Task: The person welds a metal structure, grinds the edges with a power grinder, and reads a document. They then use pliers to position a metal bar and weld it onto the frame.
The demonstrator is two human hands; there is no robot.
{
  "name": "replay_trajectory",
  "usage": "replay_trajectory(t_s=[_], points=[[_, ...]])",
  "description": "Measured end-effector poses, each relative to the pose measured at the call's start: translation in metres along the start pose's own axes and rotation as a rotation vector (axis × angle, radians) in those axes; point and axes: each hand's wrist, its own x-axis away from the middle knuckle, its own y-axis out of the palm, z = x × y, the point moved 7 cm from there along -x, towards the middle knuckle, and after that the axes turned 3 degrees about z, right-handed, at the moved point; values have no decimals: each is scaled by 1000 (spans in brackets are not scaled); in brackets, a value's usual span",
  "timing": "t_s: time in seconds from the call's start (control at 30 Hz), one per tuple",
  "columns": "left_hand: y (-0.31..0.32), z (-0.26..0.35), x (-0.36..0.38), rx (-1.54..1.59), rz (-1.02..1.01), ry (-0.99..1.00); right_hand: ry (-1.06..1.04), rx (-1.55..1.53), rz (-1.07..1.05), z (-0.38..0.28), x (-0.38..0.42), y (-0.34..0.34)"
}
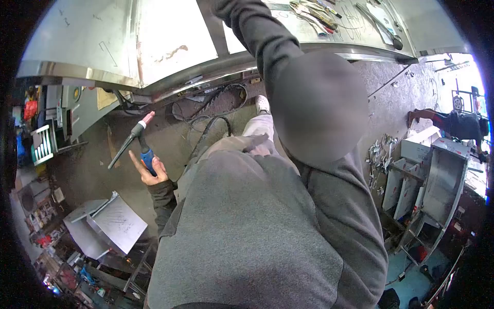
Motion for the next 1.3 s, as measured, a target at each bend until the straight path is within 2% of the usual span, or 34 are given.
replay_trajectory(t_s=[0.03, 0.07, 0.1, 0.17, 0.2, 0.23, 0.27, 0.3, 0.37, 0.43, 0.47, 0.5, 0.53, 0.6, 0.63, 0.67, 0.73, 0.83, 0.9, 0.97, 1.0, 1.07, 1.13, 1.17, 1.23, 1.3], points=[[2, -2, 0, 10, -7, 24, 88, -109, -8, 4, 8, -3], [6, -4, -3, 26, -19, 55, -155, 192, 18, 3, 13, -11], [11, -8, -5, 36, -33, 76, -866, 847, 148, -20, 45, 7], [15, -16, -6, -19, -42, 63, 32, 85, -32, 19, 47, -25], [20, -15, -7, -24, -67, -79, -5, 226, 17, 24, 60, -30], [25, -11, -9, -15, -83, -65, -40, 364, 64, 33, 77, -36], [30, -10, -11, -66, -91, -79, 86, 346, -43, 44, 93, -42], [34, -10, -14, -118, -96, -94, 43, 400, -24, 45, 104, -55], [42, -33, -18, -231, -106, -44, 291, 301, -39, 84, 141, -85], [55, -51, -17, -360, -137, 62, 416, 437, -26, 116, 172, -126], [62, -48, -14, -394, -174, 13, 506, 470, -20, 135, 188, -149], [67, -50, -9, -452, -183, 38, 544, 524, -37, 146, 198, -172], [73, -59, -2, -508, -190, 65, 668, 472, 0, 157, 207, -196], [72, -95, 18, -661, -279, -237, 775, 481, 60, 175, 222, -242], [77, -105, 29, -683, -225, -124, 826, 505, 91, 191, 219, -269], [64, -129, 47, -708, -164, -16, 826, 511, 86, 198, 220, -279], [51, -186, 69, -515, -156, -40, 818, 500, 79, 216, 211, -296], [64, -164, 94, -577, -373, -647, 927, 466, 30, 250, 203, -299], [76, -128, 103, -579, -449, -850, 935, 428, -71, 270, 190, -286], [86, -105, 114, -560, -477, -965, 803, 469, -145, 280, 177, -265], [89, -95, 118, -556, -469, -1001, 814, 477, -199, 280, 169, -251], [52, -217, 189, -532, -285, -783, 821, 419, -268, 284, 169, -224], [80, -117, 161, -601, -277, -942, 792, 358, -344, 283, 177, -196], [87, -94, 154, -604, -262, -960, 750, 340, -382, 279, 177, -181], [83, -63, 155, -797, -161, -842, 743, 294, -406, 264, 187, -162], [73, -69, 177, -801, -95, -920, 710, 313, -476, 246, 198, -144]])
